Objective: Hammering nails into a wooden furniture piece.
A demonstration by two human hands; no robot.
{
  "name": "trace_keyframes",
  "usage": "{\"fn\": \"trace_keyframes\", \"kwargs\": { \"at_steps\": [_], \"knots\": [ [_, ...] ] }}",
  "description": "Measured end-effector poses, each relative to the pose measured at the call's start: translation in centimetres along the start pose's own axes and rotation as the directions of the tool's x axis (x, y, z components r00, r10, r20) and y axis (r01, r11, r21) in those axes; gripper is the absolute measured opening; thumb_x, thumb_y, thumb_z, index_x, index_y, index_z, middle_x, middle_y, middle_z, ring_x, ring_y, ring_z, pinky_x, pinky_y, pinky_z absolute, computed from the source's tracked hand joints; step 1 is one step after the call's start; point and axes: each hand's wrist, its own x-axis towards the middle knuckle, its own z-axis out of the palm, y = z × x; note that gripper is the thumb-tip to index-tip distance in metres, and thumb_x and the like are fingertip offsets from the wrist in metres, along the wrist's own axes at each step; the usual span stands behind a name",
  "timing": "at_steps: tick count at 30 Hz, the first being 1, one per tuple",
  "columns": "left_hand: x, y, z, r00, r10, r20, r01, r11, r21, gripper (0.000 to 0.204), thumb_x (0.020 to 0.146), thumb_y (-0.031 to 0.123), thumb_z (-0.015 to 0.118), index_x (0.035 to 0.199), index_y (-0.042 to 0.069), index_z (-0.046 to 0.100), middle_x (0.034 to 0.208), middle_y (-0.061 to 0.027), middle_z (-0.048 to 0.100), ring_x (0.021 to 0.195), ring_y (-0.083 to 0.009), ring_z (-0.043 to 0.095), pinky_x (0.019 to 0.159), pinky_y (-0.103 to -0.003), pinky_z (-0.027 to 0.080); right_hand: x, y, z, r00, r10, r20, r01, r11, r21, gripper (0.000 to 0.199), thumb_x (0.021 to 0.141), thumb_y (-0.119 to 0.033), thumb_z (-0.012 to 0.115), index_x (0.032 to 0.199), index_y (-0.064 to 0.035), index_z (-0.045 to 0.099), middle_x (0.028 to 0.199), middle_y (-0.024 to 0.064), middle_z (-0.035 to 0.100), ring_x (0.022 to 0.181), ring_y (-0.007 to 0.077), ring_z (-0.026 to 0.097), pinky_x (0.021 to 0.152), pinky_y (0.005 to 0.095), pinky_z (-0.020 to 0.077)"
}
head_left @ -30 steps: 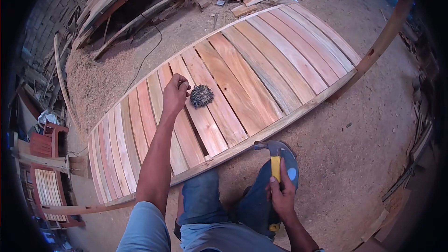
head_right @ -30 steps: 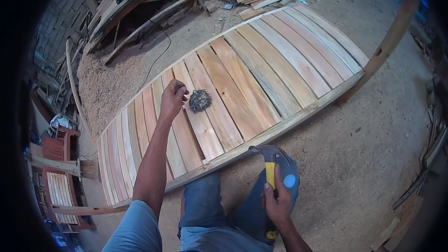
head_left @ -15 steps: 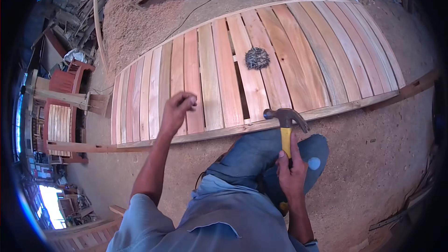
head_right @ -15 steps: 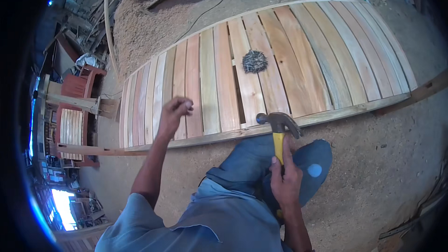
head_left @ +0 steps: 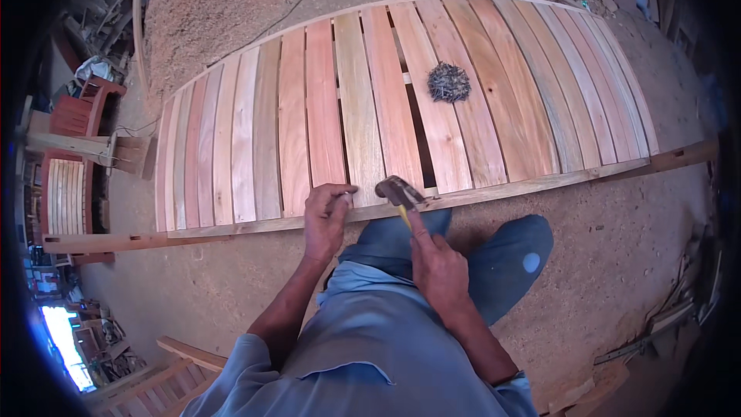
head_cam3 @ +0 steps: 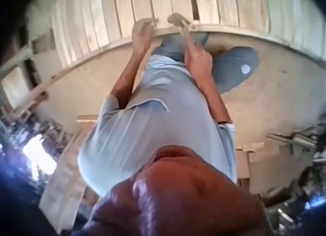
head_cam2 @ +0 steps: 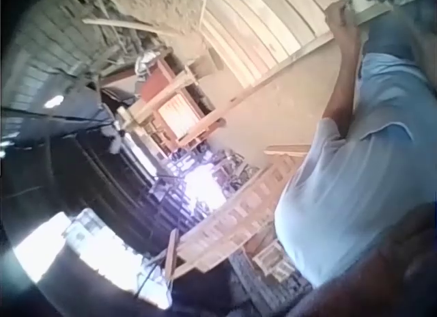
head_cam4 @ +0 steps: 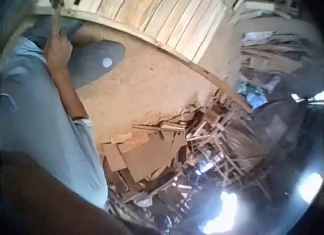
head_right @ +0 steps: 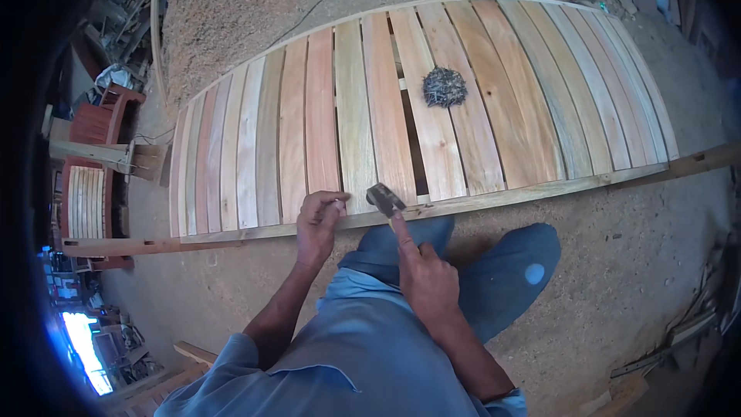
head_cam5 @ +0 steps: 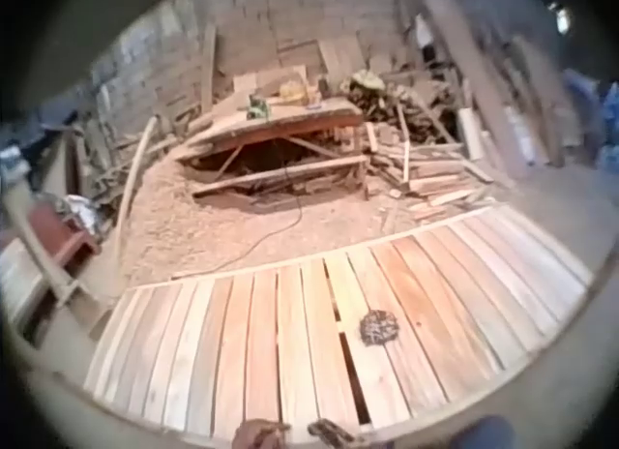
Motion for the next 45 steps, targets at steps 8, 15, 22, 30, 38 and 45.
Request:
{"fn": "trace_keyframes", "kwargs": {
  "at_steps": [8, 15, 22, 30, 38, 45],
  "knots": [
    [-0.3, 1.5, 0.7, 0.99, 0.093, 0.104, -0.119, 0.952, 0.281, 0.011, 0.093, 0.015, 0.084, 0.104, 0.014, 0.086, 0.138, -0.0035, 0.075, 0.134, -0.0294, 0.057, 0.12, -0.049, 0.037, -0.4, -2.2, 0.5, 0.992, 0.128, 0.022, -0.129, 0.991, 0.042, 0.069, 0.111, -0.014, 0.071, 0.175, -0.024, 0.05, 0.1, 0.023, 0.077, 0.081, 0.0442, 0.078, 0.072, 0.0559, 0.0638],
    [0.0, 1.6, 0.7, 0.992, 0.096, 0.081, -0.116, 0.948, 0.298, 0.012, 0.091, 0.016, 0.084, 0.102, 0.011, 0.084, 0.144, -0.004, 0.073, 0.136, -0.0322, 0.056, 0.119, -0.051, 0.037, -1.5, -6.6, -1.9, 0.987, 0.026, -0.159, 0.009, 0.977, 0.213, 0.062, 0.109, -0.004, 0.071, 0.169, -0.0147, 0.058, 0.118, 0.0269, 0.08, 0.096, 0.0441, 0.082, 0.082, 0.0482, 0.0652],
    [0.0, 1.1, 0.2, 0.991, 0.106, 0.077, -0.126, 0.929, 0.348, 0.015, 0.087, 0.012, 0.083, 0.102, 0.009, 0.082, 0.149, -0.0049, 0.07, 0.138, -0.0328, 0.056, 0.121, -0.052, 0.037, 0.0, -8.0, -1.4, 0.989, 0.113, 0.099, -0.112, 0.994, -0.015, 0.057, 0.108, -0.004, 0.072, 0.164, -0.0109, 0.062, 0.101, 0.0196, 0.077, 0.08, 0.0392, 0.076, 0.073, 0.0471, 0.0623],
    [-0.7, 1.2, 0.1, 0.992, 0.092, 0.086, -0.113, 0.956, 0.272, 0.018, 0.089, 0.012, 0.08, 0.106, 0.012, 0.085, 0.151, -0.0055, 0.069, 0.145, -0.0347, 0.052, 0.124, -0.053, 0.035, -1.5, -6.8, 0.3, 0.987, 0.15, -0.065, -0.145, 0.987, 0.068, 0.063, 0.112, -0.006, 0.069, 0.173, -0.0148, 0.053, 0.093, 0.0218, 0.074, 0.073, 0.0352, 0.073, 0.071, 0.0439, 0.0604],
    [13.2, -2.4, -0.9, 0.606, 0.526, 0.597, -0.758, 0.609, 0.232, 0.044, 0.11, 0.033, 0.071, 0.153, 0.025, 0.073, 0.173, -0.0043, 0.058, 0.167, -0.0381, 0.042, 0.137, -0.066, 0.025, -3.4, -5.7, -0.2, 0.943, 0.31, -0.123, -0.26, 0.914, 0.312, 0.067, 0.114, -0.006, 0.065, 0.178, -0.0158, 0.046, 0.081, 0.0175, 0.064, 0.07, 0.0193, 0.057, 0.069, 0.0351, 0.0525],
    [16.2, -3.0, -0.8, 0.481, 0.499, 0.721, -0.805, 0.577, 0.137, 0.052, 0.113, 0.054, 0.064, 0.156, 0.025, 0.073, 0.174, -0.0022, 0.059, 0.169, -0.0356, 0.042, 0.141, -0.066, 0.019, -3.7, -5.6, 0.5, 0.915, 0.393, -0.092, -0.332, 0.862, 0.382, 0.067, 0.116, -0.005, 0.062, 0.18, -0.0169, 0.044, 0.078, 0.0056, 0.06, 0.072, 0.0108, 0.053, 0.069, 0.0291, 0.05]
  ]
}}
